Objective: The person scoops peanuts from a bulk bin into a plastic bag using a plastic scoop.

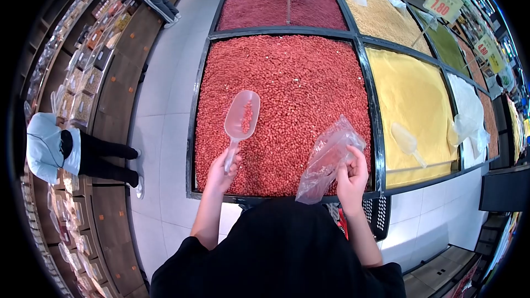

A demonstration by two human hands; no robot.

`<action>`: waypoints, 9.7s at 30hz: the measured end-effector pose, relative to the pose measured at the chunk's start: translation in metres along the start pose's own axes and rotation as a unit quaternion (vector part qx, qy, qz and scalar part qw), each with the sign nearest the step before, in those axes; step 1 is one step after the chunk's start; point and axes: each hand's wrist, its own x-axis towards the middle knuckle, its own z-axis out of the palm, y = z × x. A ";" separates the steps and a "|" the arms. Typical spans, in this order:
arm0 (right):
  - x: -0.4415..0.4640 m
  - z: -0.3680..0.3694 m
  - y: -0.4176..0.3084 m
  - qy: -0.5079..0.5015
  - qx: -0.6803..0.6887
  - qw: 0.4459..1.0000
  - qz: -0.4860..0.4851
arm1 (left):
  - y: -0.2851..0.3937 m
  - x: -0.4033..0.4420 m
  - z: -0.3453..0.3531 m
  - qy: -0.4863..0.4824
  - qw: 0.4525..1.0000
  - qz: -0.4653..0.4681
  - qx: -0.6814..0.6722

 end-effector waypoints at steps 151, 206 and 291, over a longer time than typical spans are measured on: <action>-0.004 -0.014 0.008 0.024 0.051 0.998 -0.030 | 0.015 -0.118 0.071 -0.211 0.905 -0.141 0.340; 0.007 -0.032 0.020 -0.075 0.139 0.987 0.015 | -0.001 0.021 -0.004 0.232 0.860 0.291 0.348; -0.028 -0.039 -0.004 -0.009 0.036 0.999 0.012 | -0.059 -0.079 0.175 -0.205 0.620 0.308 0.692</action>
